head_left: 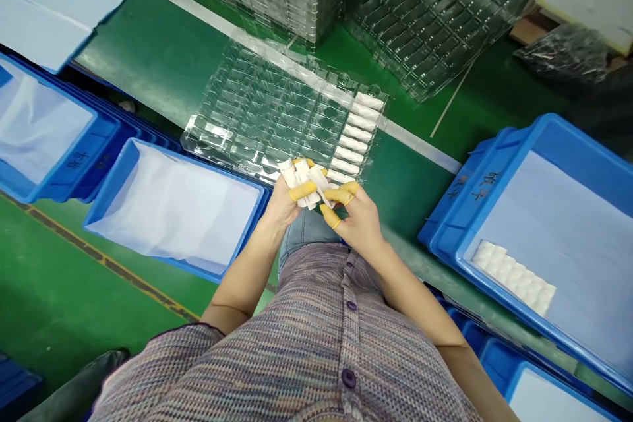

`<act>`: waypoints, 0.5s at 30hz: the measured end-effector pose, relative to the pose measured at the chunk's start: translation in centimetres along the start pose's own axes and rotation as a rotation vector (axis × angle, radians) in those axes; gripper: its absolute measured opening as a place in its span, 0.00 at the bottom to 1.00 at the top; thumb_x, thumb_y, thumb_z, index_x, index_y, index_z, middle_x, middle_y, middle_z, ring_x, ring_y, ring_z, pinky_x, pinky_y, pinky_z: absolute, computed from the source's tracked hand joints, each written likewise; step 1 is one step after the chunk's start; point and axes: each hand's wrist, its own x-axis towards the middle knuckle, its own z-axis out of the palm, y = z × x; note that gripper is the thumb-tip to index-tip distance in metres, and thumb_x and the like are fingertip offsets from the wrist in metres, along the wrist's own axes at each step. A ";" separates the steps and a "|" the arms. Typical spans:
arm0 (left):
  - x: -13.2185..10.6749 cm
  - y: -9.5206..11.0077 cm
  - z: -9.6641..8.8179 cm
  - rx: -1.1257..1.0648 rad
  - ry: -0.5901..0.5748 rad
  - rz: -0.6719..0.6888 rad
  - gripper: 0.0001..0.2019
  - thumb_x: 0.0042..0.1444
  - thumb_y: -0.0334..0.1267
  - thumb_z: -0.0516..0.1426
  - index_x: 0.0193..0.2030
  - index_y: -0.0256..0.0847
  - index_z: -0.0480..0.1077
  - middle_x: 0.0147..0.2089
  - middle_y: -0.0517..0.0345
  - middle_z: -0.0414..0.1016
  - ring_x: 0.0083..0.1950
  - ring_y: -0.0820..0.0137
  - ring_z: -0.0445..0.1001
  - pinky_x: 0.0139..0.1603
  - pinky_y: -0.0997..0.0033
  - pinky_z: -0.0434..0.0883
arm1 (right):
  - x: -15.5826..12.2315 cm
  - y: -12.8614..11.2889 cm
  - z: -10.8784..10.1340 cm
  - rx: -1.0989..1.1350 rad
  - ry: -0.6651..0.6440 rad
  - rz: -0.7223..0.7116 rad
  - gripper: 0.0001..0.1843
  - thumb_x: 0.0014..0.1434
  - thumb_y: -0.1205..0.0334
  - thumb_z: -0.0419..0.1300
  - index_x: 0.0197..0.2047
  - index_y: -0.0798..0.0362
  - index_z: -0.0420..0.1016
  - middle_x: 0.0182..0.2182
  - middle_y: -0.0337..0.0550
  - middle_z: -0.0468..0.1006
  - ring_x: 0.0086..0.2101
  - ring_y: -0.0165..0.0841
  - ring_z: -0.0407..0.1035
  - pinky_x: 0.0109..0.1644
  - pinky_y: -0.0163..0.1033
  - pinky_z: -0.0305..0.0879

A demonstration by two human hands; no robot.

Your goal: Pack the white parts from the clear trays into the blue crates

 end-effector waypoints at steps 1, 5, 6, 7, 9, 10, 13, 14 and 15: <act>0.0 0.1 -0.1 -0.002 0.012 -0.006 0.28 0.32 0.44 0.79 0.41 0.39 0.78 0.40 0.53 0.85 0.37 0.61 0.84 0.42 0.62 0.82 | 0.0 -0.2 0.0 0.071 -0.025 0.027 0.08 0.63 0.61 0.63 0.46 0.45 0.79 0.38 0.42 0.75 0.35 0.34 0.72 0.41 0.41 0.76; 0.2 0.5 -0.8 -0.030 0.092 -0.043 0.30 0.29 0.43 0.77 0.42 0.40 0.77 0.39 0.53 0.84 0.36 0.60 0.83 0.40 0.61 0.82 | -0.1 -1.0 0.4 0.518 -0.013 0.284 0.15 0.60 0.51 0.68 0.49 0.43 0.74 0.43 0.43 0.75 0.42 0.37 0.74 0.44 0.44 0.80; 0.2 0.5 -1.0 -0.042 0.098 -0.063 0.30 0.31 0.43 0.77 0.43 0.41 0.76 0.39 0.54 0.84 0.36 0.61 0.83 0.39 0.62 0.81 | -0.2 -1.2 0.4 0.665 0.007 0.376 0.17 0.59 0.49 0.69 0.48 0.43 0.73 0.43 0.42 0.75 0.42 0.36 0.74 0.43 0.44 0.80; 0.2 0.6 -1.3 -0.057 0.099 -0.088 0.29 0.33 0.43 0.76 0.44 0.41 0.76 0.39 0.55 0.83 0.36 0.62 0.82 0.38 0.63 0.81 | -0.1 -1.2 0.5 0.811 0.008 0.471 0.18 0.58 0.48 0.69 0.47 0.43 0.71 0.42 0.41 0.75 0.42 0.36 0.75 0.42 0.43 0.81; 0.2 0.5 -1.6 -0.090 0.077 -0.151 0.27 0.37 0.46 0.75 0.44 0.42 0.75 0.36 0.56 0.81 0.35 0.63 0.82 0.34 0.66 0.80 | 0.0 -1.3 0.5 1.064 -0.067 0.638 0.20 0.56 0.46 0.71 0.45 0.45 0.71 0.40 0.39 0.76 0.40 0.34 0.77 0.39 0.40 0.81; 0.2 0.4 -1.8 -0.105 0.061 -0.178 0.27 0.38 0.48 0.75 0.44 0.42 0.74 0.35 0.56 0.80 0.35 0.63 0.81 0.32 0.67 0.79 | 0.1 -1.2 0.5 1.157 -0.130 0.700 0.20 0.56 0.46 0.71 0.44 0.47 0.71 0.39 0.39 0.77 0.39 0.34 0.78 0.38 0.40 0.81; 0.2 0.0 -2.1 -0.117 0.019 -0.215 0.29 0.36 0.51 0.75 0.44 0.43 0.73 0.34 0.56 0.78 0.34 0.63 0.80 0.29 0.68 0.77 | 0.4 -1.2 0.3 1.317 -0.279 0.788 0.21 0.54 0.46 0.73 0.43 0.50 0.74 0.39 0.40 0.79 0.37 0.34 0.81 0.38 0.39 0.82; 0.2 -0.2 -2.2 -0.111 0.009 -0.219 0.30 0.36 0.52 0.75 0.44 0.43 0.73 0.34 0.56 0.78 0.34 0.63 0.80 0.28 0.68 0.76 | 0.5 -1.2 0.2 1.343 -0.304 0.795 0.22 0.54 0.46 0.73 0.43 0.51 0.75 0.40 0.41 0.80 0.37 0.34 0.82 0.38 0.39 0.83; 0.2 -0.3 -2.2 -0.107 -0.001 -0.222 0.30 0.35 0.52 0.75 0.44 0.43 0.73 0.34 0.56 0.78 0.34 0.63 0.80 0.28 0.68 0.76 | 0.5 -1.3 0.2 1.362 -0.320 0.797 0.22 0.55 0.46 0.73 0.44 0.51 0.75 0.40 0.41 0.81 0.38 0.35 0.82 0.39 0.39 0.83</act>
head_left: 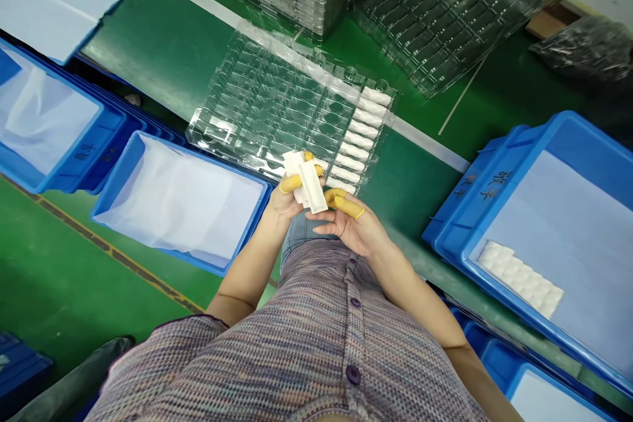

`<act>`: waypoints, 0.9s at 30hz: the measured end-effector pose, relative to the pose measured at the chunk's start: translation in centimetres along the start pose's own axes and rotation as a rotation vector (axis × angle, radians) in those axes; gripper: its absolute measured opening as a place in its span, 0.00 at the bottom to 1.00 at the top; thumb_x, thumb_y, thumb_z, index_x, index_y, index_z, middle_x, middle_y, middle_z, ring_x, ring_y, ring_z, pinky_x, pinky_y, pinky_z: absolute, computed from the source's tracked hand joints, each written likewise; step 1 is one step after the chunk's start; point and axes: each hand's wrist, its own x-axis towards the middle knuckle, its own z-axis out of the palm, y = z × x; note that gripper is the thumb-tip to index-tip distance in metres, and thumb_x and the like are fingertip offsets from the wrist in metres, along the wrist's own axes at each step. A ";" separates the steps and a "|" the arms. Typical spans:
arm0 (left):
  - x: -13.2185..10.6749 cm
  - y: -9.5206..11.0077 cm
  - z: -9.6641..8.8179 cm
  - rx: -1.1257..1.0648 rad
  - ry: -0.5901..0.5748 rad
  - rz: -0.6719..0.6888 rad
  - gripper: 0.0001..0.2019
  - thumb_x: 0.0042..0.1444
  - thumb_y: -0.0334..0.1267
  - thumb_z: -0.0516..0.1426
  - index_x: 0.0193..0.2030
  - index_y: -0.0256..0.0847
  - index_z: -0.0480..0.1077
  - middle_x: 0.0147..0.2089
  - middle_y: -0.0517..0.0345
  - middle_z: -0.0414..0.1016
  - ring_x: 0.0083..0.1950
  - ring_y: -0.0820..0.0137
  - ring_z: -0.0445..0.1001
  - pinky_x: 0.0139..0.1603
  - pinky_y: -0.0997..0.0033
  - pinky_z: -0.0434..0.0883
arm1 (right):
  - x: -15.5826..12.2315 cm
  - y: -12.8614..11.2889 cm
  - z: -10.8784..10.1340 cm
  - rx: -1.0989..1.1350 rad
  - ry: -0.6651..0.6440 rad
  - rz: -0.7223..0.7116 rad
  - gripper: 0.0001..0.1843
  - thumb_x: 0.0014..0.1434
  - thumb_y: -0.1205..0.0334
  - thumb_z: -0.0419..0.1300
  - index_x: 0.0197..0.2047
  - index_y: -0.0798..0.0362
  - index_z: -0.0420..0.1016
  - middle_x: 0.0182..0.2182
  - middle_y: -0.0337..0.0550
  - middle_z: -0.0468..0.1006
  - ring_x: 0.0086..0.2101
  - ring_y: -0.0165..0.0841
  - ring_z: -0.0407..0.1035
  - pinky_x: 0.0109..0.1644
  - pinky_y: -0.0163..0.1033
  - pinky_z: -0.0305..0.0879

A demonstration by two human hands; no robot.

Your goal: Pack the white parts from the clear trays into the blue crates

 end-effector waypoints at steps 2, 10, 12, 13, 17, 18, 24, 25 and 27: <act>0.0 -0.1 0.0 -0.001 -0.023 0.001 0.31 0.33 0.51 0.76 0.44 0.43 0.73 0.34 0.57 0.78 0.34 0.63 0.80 0.28 0.68 0.76 | 0.0 0.0 0.2 0.012 -0.019 0.014 0.23 0.55 0.46 0.74 0.45 0.51 0.75 0.41 0.41 0.82 0.40 0.37 0.83 0.40 0.39 0.84; -0.5 0.8 0.3 0.039 0.056 0.125 0.29 0.34 0.45 0.77 0.44 0.41 0.75 0.35 0.57 0.80 0.33 0.66 0.80 0.31 0.69 0.79 | 2.0 0.3 -1.7 -0.048 0.007 0.016 0.25 0.46 0.51 0.79 0.39 0.49 0.73 0.34 0.38 0.82 0.35 0.30 0.80 0.36 0.31 0.79; -0.3 1.4 -0.4 -0.013 0.152 0.201 0.25 0.40 0.43 0.76 0.45 0.42 0.77 0.37 0.58 0.80 0.34 0.70 0.80 0.35 0.72 0.80 | 3.7 -0.6 -3.5 -0.202 0.145 -0.136 0.24 0.45 0.52 0.78 0.40 0.48 0.74 0.36 0.37 0.82 0.37 0.31 0.79 0.40 0.34 0.78; -0.2 1.7 -0.8 -0.043 0.194 0.230 0.23 0.44 0.43 0.75 0.46 0.42 0.78 0.36 0.59 0.80 0.34 0.72 0.79 0.37 0.74 0.80 | 4.7 -1.2 -4.3 -0.325 0.237 -0.239 0.22 0.45 0.53 0.77 0.41 0.48 0.75 0.37 0.38 0.82 0.39 0.32 0.79 0.43 0.37 0.78; 0.1 2.6 -2.8 -0.096 0.296 0.270 0.16 0.56 0.41 0.70 0.51 0.44 0.78 0.31 0.61 0.76 0.33 0.75 0.78 0.42 0.77 0.80 | 8.5 -3.9 -6.0 -1.090 0.450 -0.496 0.15 0.54 0.63 0.68 0.46 0.50 0.80 0.48 0.45 0.83 0.42 0.38 0.77 0.55 0.49 0.73; 0.2 2.7 -3.1 -0.097 0.315 0.268 0.16 0.57 0.41 0.69 0.52 0.45 0.78 0.31 0.62 0.76 0.34 0.75 0.78 0.42 0.76 0.80 | 9.3 -4.4 -5.9 -1.295 0.430 -0.501 0.15 0.57 0.65 0.65 0.48 0.51 0.81 0.51 0.47 0.83 0.43 0.40 0.76 0.57 0.50 0.72; 0.4 2.0 -3.3 -0.097 0.339 0.303 0.21 0.50 0.47 0.74 0.49 0.47 0.76 0.32 0.65 0.77 0.32 0.75 0.77 0.38 0.75 0.77 | 11.7 -5.2 -3.8 -1.990 0.304 -0.408 0.16 0.67 0.67 0.56 0.50 0.60 0.84 0.46 0.60 0.83 0.51 0.50 0.69 0.56 0.50 0.66; 0.4 1.8 -3.1 -0.087 0.312 0.322 0.24 0.48 0.47 0.75 0.50 0.47 0.76 0.33 0.65 0.77 0.32 0.76 0.76 0.36 0.76 0.75 | 11.7 -5.1 -3.6 -2.014 0.301 -0.414 0.16 0.67 0.65 0.57 0.50 0.59 0.85 0.44 0.59 0.83 0.52 0.51 0.68 0.55 0.50 0.65; 0.4 1.6 -2.9 -0.054 0.263 0.345 0.29 0.45 0.48 0.76 0.54 0.48 0.76 0.33 0.65 0.77 0.32 0.75 0.76 0.34 0.77 0.73 | 11.6 -4.9 -3.7 -2.021 0.310 -0.447 0.17 0.69 0.63 0.56 0.49 0.57 0.85 0.43 0.58 0.83 0.52 0.51 0.66 0.54 0.51 0.63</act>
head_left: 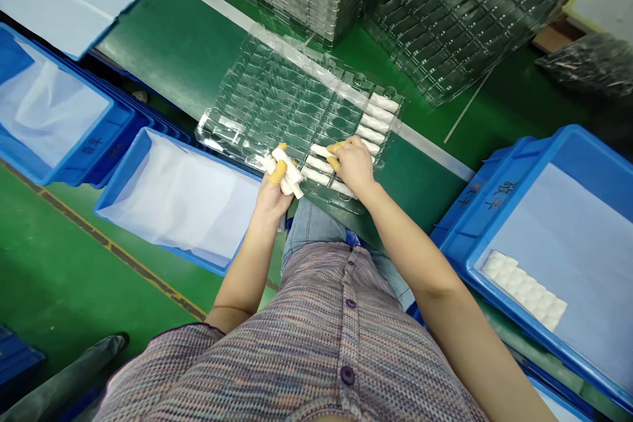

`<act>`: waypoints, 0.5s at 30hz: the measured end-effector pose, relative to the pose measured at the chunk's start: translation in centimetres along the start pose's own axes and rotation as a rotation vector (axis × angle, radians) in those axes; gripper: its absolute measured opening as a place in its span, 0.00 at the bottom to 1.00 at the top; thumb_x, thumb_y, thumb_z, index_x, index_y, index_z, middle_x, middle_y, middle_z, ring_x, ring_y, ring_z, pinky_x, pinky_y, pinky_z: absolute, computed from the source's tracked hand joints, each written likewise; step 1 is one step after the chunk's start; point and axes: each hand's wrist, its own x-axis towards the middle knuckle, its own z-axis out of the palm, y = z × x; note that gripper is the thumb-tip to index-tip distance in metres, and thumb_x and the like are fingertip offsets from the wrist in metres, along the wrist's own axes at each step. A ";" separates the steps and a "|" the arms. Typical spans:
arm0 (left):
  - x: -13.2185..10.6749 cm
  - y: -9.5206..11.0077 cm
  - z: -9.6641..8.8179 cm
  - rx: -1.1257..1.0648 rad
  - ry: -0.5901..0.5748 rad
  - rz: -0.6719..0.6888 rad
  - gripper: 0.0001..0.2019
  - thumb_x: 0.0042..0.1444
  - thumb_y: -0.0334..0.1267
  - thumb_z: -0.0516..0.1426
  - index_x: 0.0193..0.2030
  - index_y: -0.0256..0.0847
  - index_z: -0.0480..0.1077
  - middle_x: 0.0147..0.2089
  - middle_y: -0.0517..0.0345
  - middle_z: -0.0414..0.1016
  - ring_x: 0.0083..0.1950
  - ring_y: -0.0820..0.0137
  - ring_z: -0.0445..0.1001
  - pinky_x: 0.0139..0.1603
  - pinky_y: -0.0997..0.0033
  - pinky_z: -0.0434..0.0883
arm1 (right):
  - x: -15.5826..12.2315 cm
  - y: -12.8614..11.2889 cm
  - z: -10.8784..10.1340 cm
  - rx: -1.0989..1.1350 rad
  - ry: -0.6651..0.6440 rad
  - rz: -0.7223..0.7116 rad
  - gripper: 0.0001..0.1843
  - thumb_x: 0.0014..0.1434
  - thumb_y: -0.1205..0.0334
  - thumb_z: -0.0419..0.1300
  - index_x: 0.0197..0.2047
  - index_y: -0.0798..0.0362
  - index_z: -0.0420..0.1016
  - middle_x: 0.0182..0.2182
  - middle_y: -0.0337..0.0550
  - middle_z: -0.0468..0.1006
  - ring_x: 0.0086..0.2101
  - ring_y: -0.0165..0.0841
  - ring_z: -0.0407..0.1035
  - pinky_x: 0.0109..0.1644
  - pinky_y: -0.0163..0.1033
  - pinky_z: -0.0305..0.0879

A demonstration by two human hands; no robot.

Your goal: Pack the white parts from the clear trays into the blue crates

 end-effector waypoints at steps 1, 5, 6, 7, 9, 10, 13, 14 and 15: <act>-0.1 -0.1 0.1 0.017 -0.017 0.002 0.32 0.44 0.48 0.76 0.56 0.48 0.76 0.34 0.65 0.77 0.33 0.75 0.76 0.34 0.76 0.73 | -0.2 0.0 0.1 0.000 0.013 0.007 0.17 0.69 0.62 0.56 0.49 0.56 0.86 0.43 0.57 0.83 0.52 0.51 0.65 0.54 0.51 0.62; -0.4 -0.4 0.7 0.061 -0.050 -0.024 0.35 0.43 0.51 0.76 0.58 0.46 0.75 0.35 0.62 0.79 0.33 0.73 0.77 0.32 0.76 0.71 | -0.9 0.1 0.5 -0.004 -0.011 0.066 0.19 0.69 0.64 0.54 0.50 0.57 0.86 0.46 0.58 0.82 0.53 0.51 0.64 0.53 0.51 0.60; -0.4 -0.4 0.9 0.062 -0.055 -0.031 0.34 0.44 0.52 0.76 0.57 0.46 0.75 0.35 0.61 0.79 0.31 0.74 0.76 0.30 0.77 0.70 | -1.0 0.0 0.7 -0.008 -0.024 0.070 0.19 0.69 0.65 0.54 0.50 0.57 0.86 0.47 0.58 0.82 0.53 0.51 0.64 0.53 0.51 0.60; -0.4 -0.5 1.0 0.062 -0.059 -0.038 0.33 0.44 0.52 0.76 0.56 0.46 0.76 0.35 0.62 0.79 0.29 0.75 0.74 0.28 0.77 0.70 | -1.0 0.0 0.8 -0.014 -0.034 0.064 0.18 0.69 0.65 0.54 0.50 0.57 0.86 0.47 0.59 0.81 0.53 0.51 0.64 0.54 0.51 0.59; -0.4 -0.6 1.2 0.059 -0.064 -0.049 0.31 0.46 0.51 0.75 0.56 0.46 0.76 0.34 0.62 0.78 0.28 0.76 0.73 0.26 0.78 0.68 | -0.9 -0.2 1.0 -0.032 -0.048 0.033 0.18 0.69 0.65 0.54 0.49 0.57 0.86 0.49 0.59 0.81 0.54 0.51 0.64 0.55 0.52 0.59; -0.4 -0.7 1.3 0.055 -0.066 -0.052 0.31 0.46 0.51 0.75 0.56 0.46 0.76 0.34 0.63 0.78 0.28 0.76 0.73 0.26 0.78 0.68 | -0.8 -0.3 1.1 -0.043 -0.048 0.023 0.18 0.69 0.66 0.54 0.49 0.57 0.85 0.49 0.59 0.81 0.54 0.51 0.65 0.56 0.52 0.58; -0.4 -0.7 1.4 0.045 -0.075 -0.063 0.30 0.48 0.50 0.74 0.57 0.47 0.76 0.34 0.63 0.78 0.30 0.75 0.75 0.27 0.77 0.70 | -0.2 -0.6 0.9 -0.053 -0.031 0.063 0.18 0.70 0.66 0.53 0.53 0.59 0.82 0.48 0.61 0.81 0.53 0.51 0.67 0.57 0.51 0.59; -0.4 -0.8 1.4 0.044 -0.076 -0.063 0.29 0.49 0.49 0.74 0.57 0.47 0.76 0.34 0.63 0.78 0.30 0.75 0.75 0.27 0.77 0.70 | 0.1 -0.7 0.8 -0.049 -0.031 0.086 0.18 0.70 0.66 0.53 0.53 0.59 0.81 0.48 0.61 0.81 0.52 0.51 0.68 0.56 0.51 0.59; -0.4 -0.8 1.4 0.043 -0.077 -0.064 0.28 0.49 0.49 0.74 0.56 0.46 0.76 0.35 0.62 0.78 0.30 0.75 0.75 0.27 0.77 0.70 | 0.4 -0.8 0.6 -0.044 -0.040 0.104 0.18 0.70 0.65 0.53 0.53 0.59 0.81 0.48 0.61 0.81 0.52 0.51 0.69 0.56 0.50 0.60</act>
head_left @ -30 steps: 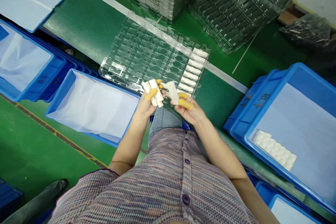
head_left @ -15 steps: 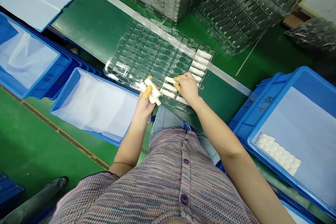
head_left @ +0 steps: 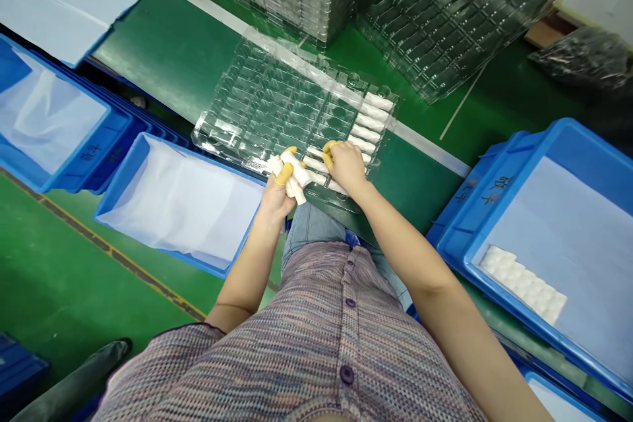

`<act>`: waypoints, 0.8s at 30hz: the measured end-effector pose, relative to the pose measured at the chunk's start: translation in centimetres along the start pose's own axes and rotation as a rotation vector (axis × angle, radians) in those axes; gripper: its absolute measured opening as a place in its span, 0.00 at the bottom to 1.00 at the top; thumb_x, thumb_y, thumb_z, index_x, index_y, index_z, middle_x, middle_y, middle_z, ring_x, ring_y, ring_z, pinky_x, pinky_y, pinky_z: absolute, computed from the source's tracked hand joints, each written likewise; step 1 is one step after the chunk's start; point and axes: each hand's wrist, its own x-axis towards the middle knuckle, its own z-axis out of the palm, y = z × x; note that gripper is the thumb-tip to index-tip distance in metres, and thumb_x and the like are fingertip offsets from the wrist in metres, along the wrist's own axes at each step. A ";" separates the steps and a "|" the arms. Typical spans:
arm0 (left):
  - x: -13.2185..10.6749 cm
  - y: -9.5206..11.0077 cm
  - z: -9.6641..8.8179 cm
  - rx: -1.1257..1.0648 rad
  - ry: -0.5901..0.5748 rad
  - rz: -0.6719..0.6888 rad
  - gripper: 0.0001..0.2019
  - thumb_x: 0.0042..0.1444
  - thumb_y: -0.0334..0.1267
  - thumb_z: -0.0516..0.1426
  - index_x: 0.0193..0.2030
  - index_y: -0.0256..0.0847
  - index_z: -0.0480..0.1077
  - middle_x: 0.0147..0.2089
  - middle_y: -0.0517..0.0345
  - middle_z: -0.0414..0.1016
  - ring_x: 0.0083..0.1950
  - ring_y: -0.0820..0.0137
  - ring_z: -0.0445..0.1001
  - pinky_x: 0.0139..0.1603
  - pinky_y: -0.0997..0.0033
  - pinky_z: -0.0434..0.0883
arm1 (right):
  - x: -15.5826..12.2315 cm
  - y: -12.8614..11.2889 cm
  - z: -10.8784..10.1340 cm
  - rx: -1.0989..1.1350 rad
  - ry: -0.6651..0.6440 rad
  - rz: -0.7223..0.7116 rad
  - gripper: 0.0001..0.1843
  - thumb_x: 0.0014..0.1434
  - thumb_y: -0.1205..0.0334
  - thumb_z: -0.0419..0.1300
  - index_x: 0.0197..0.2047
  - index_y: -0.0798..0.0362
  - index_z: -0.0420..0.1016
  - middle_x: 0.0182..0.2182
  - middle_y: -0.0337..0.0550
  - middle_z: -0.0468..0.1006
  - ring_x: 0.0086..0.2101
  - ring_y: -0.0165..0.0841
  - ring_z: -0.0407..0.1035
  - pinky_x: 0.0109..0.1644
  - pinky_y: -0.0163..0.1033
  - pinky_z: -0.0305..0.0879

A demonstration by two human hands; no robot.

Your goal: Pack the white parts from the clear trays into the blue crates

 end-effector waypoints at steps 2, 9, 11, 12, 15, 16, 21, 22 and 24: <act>0.1 -0.2 -0.1 0.006 0.000 -0.002 0.28 0.48 0.50 0.74 0.55 0.46 0.76 0.35 0.62 0.78 0.29 0.76 0.74 0.27 0.77 0.69 | 0.7 -0.3 -0.5 -0.003 -0.049 0.015 0.17 0.70 0.65 0.53 0.50 0.57 0.83 0.49 0.61 0.81 0.51 0.50 0.72 0.55 0.50 0.61; 1.4 -1.0 -1.2 -0.013 0.034 -0.019 0.30 0.42 0.48 0.76 0.51 0.45 0.75 0.33 0.65 0.75 0.26 0.78 0.69 0.26 0.77 0.65 | 3.2 -1.0 -2.2 -0.058 -0.218 0.018 0.14 0.64 0.69 0.58 0.49 0.53 0.82 0.47 0.53 0.85 0.48 0.46 0.77 0.50 0.46 0.65; 1.6 -1.2 -1.6 -0.060 0.036 -0.015 0.32 0.38 0.48 0.78 0.49 0.44 0.75 0.34 0.64 0.76 0.28 0.78 0.71 0.25 0.78 0.63 | 3.9 -0.8 -2.5 -0.045 -0.281 0.027 0.14 0.62 0.69 0.61 0.50 0.52 0.82 0.47 0.50 0.86 0.48 0.45 0.77 0.50 0.45 0.66; 1.7 -1.3 -1.7 -0.074 0.036 -0.012 0.32 0.36 0.48 0.78 0.48 0.44 0.75 0.35 0.64 0.76 0.29 0.77 0.71 0.25 0.78 0.63 | 4.2 -0.8 -2.7 -0.044 -0.301 0.033 0.15 0.61 0.68 0.62 0.51 0.52 0.81 0.48 0.50 0.86 0.48 0.45 0.77 0.50 0.45 0.66; 1.8 -1.6 -1.9 -0.070 0.017 0.003 0.34 0.34 0.49 0.79 0.48 0.43 0.75 0.33 0.64 0.75 0.27 0.78 0.69 0.25 0.77 0.63 | 5.0 -1.0 -3.0 -0.087 -0.352 0.048 0.17 0.59 0.66 0.65 0.52 0.54 0.81 0.51 0.52 0.85 0.51 0.47 0.77 0.53 0.46 0.67; 1.8 -1.6 -1.9 -0.064 0.010 0.009 0.34 0.34 0.50 0.79 0.48 0.43 0.75 0.33 0.65 0.75 0.27 0.78 0.69 0.25 0.77 0.64 | 5.2 -1.2 -3.0 -0.105 -0.376 0.050 0.16 0.59 0.66 0.65 0.51 0.54 0.82 0.51 0.53 0.85 0.51 0.47 0.77 0.54 0.47 0.67; 2.0 -1.8 -2.0 -0.069 0.009 0.024 0.35 0.33 0.50 0.80 0.48 0.43 0.76 0.33 0.64 0.74 0.28 0.77 0.71 0.28 0.76 0.66 | 5.1 -1.8 -3.3 -0.126 -0.403 0.044 0.14 0.58 0.68 0.64 0.48 0.53 0.82 0.50 0.52 0.85 0.52 0.48 0.77 0.60 0.51 0.64; 2.1 -1.8 -2.1 -0.067 0.007 0.023 0.35 0.33 0.50 0.80 0.48 0.43 0.76 0.33 0.63 0.74 0.28 0.76 0.71 0.28 0.76 0.66 | 5.1 -1.8 -3.4 -0.123 -0.402 0.042 0.15 0.58 0.68 0.64 0.48 0.53 0.81 0.50 0.52 0.85 0.52 0.47 0.77 0.60 0.51 0.64; 2.1 -1.8 -2.1 -0.052 0.000 0.018 0.34 0.35 0.50 0.79 0.48 0.43 0.76 0.33 0.63 0.75 0.29 0.76 0.71 0.29 0.75 0.67 | 5.3 -1.7 -3.7 -0.116 -0.417 0.038 0.15 0.57 0.67 0.64 0.49 0.52 0.80 0.50 0.52 0.84 0.52 0.47 0.77 0.58 0.50 0.65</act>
